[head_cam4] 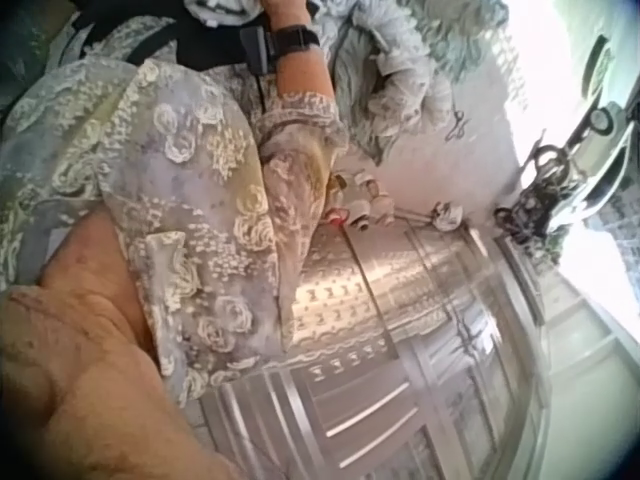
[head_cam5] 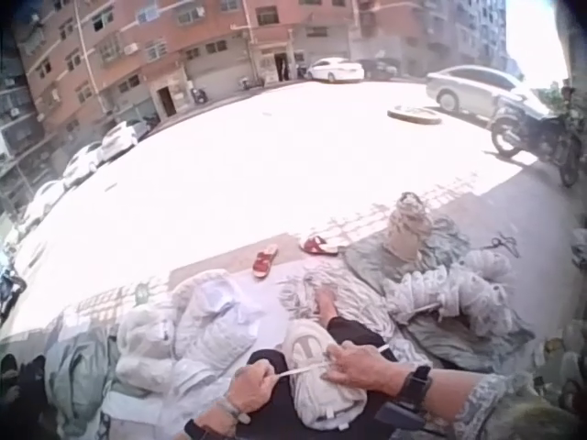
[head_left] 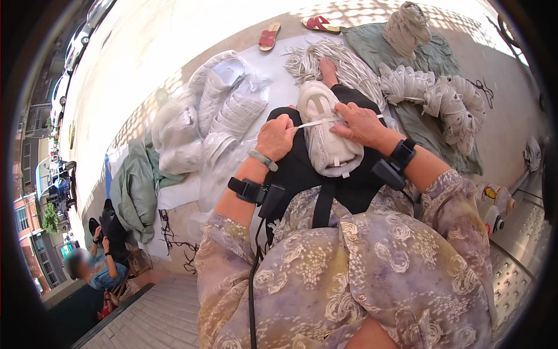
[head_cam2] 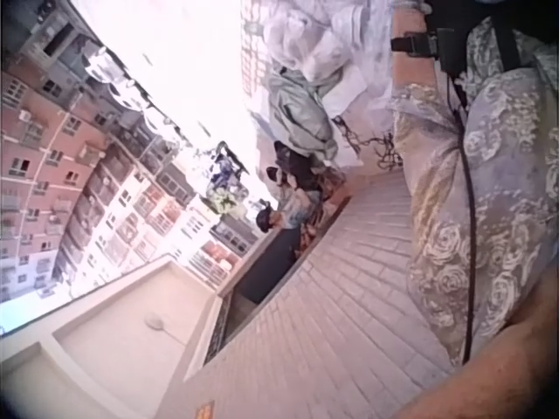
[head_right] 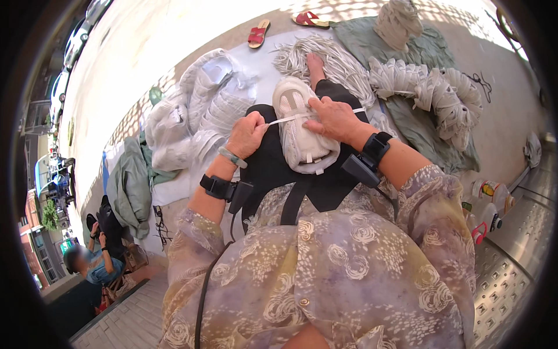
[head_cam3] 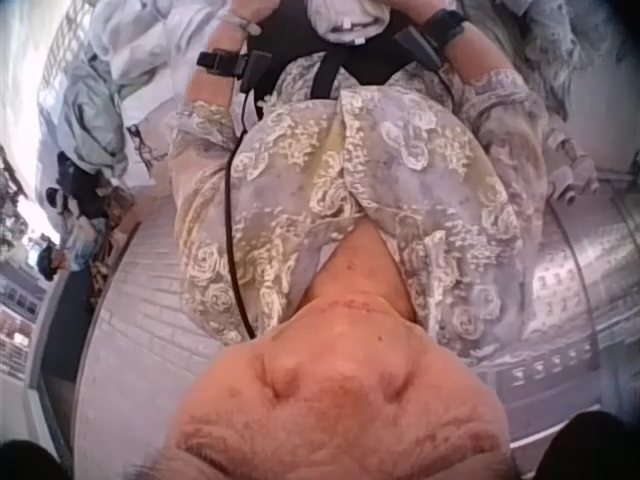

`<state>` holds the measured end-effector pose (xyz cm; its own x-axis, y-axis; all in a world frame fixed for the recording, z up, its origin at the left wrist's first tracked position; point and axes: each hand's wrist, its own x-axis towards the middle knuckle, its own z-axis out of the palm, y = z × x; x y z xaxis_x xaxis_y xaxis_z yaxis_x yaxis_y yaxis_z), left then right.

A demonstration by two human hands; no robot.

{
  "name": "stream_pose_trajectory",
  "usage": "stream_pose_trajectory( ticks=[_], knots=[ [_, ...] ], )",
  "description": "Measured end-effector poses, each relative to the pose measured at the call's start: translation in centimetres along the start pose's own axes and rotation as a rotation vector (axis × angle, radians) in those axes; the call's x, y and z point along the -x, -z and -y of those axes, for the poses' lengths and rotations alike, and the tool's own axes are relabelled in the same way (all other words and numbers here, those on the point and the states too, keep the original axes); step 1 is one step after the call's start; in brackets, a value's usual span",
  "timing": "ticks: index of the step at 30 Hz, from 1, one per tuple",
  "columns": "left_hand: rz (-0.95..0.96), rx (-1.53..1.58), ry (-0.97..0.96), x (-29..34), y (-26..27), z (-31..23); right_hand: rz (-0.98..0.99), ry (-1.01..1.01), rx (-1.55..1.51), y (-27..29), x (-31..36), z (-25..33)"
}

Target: Insert laces into a white sneaker while sitting outdoors.

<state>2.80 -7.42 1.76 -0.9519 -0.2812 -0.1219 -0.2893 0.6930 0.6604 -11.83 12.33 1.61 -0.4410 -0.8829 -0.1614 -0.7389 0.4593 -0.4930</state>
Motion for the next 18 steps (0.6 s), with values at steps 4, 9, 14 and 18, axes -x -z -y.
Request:
stream_pose_trajectory(
  ticks=[4, 9, 14, 18],
  knots=[
    [-0.176, -0.203, 0.171, 6.2, 4.8, 7.8, -0.073, 0.028, 0.121, -1.5, 0.2, 0.3],
    [-0.244, -0.423, 0.378, 15.4, 8.5, 15.5, -0.119, 0.053, 0.204, -2.2, 0.5, -0.3],
    [-0.146, -0.536, 0.49, 18.1, 9.1, 16.8, -0.074, 0.024, 0.187, -1.6, 0.6, 1.1],
    [-0.142, -0.386, 0.254, 10.3, 5.5, 8.9, -0.11, 0.068, -0.012, -0.7, 0.0, -1.1]
  ],
)
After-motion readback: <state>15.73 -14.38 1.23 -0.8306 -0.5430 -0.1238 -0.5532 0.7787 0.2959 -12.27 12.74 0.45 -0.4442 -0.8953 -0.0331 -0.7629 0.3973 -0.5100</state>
